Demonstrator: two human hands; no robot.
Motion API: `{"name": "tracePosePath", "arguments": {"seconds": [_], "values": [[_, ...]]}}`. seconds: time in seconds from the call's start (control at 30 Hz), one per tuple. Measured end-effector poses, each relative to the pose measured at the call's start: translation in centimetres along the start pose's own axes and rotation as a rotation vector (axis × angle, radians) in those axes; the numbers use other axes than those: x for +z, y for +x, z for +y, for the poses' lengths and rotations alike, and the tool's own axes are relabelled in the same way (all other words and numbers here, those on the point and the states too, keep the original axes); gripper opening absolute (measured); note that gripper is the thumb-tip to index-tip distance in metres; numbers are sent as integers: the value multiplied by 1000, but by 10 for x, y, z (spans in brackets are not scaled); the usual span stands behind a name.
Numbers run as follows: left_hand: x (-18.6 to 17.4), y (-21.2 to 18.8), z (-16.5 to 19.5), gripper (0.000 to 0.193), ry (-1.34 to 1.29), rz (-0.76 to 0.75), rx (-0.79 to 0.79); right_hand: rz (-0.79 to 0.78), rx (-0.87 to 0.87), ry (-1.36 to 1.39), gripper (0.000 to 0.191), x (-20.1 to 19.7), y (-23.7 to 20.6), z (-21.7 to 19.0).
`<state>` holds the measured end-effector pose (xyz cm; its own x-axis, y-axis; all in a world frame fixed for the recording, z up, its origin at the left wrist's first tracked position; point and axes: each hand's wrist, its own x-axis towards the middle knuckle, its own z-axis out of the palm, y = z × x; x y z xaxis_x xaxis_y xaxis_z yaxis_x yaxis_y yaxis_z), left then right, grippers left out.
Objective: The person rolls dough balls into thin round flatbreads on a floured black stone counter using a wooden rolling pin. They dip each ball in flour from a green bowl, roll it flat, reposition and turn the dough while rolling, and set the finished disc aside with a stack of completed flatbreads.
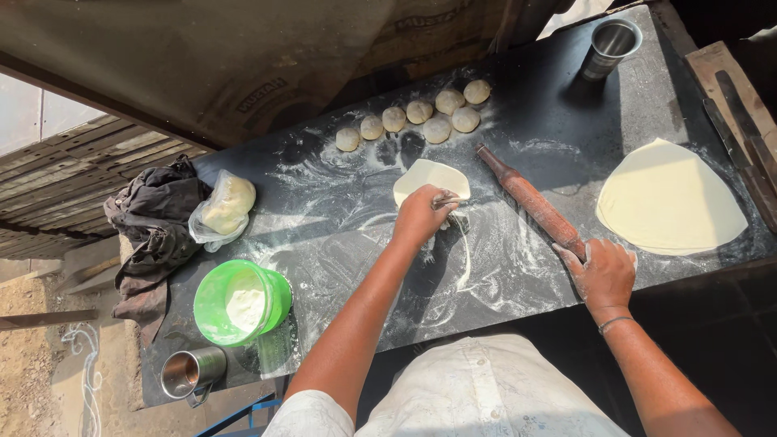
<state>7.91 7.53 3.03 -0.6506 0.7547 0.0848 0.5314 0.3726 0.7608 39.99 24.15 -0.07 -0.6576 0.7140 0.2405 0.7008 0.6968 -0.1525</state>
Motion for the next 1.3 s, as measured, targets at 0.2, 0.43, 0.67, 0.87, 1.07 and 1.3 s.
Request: {"name": "tracePosePath", "arguments": {"seconds": [0.2, 0.43, 0.67, 0.87, 1.07, 1.3], "values": [[38, -109, 31, 29, 35, -312, -47, -24, 18, -11, 48, 5, -2, 3], [25, -112, 29, 97, 489, -302, 323, -60, 13, -49, 52, 6, -1, 4], [32, -141, 24, 101, 161, 30, -11, -177, -98, 143, 49, -16, -13, -18], [-26, -163, -43, 74, 197, 241, -152, -304, -394, 189, 53, -28, -44, -63], [-30, -119, -59, 71, 420, 185, -197, -223, -192, 241, 76, -14, 8, -94], [-33, 13, -85, 87, 544, 303, -238, -93, -205, 163, 73, 28, 147, -116]]}}
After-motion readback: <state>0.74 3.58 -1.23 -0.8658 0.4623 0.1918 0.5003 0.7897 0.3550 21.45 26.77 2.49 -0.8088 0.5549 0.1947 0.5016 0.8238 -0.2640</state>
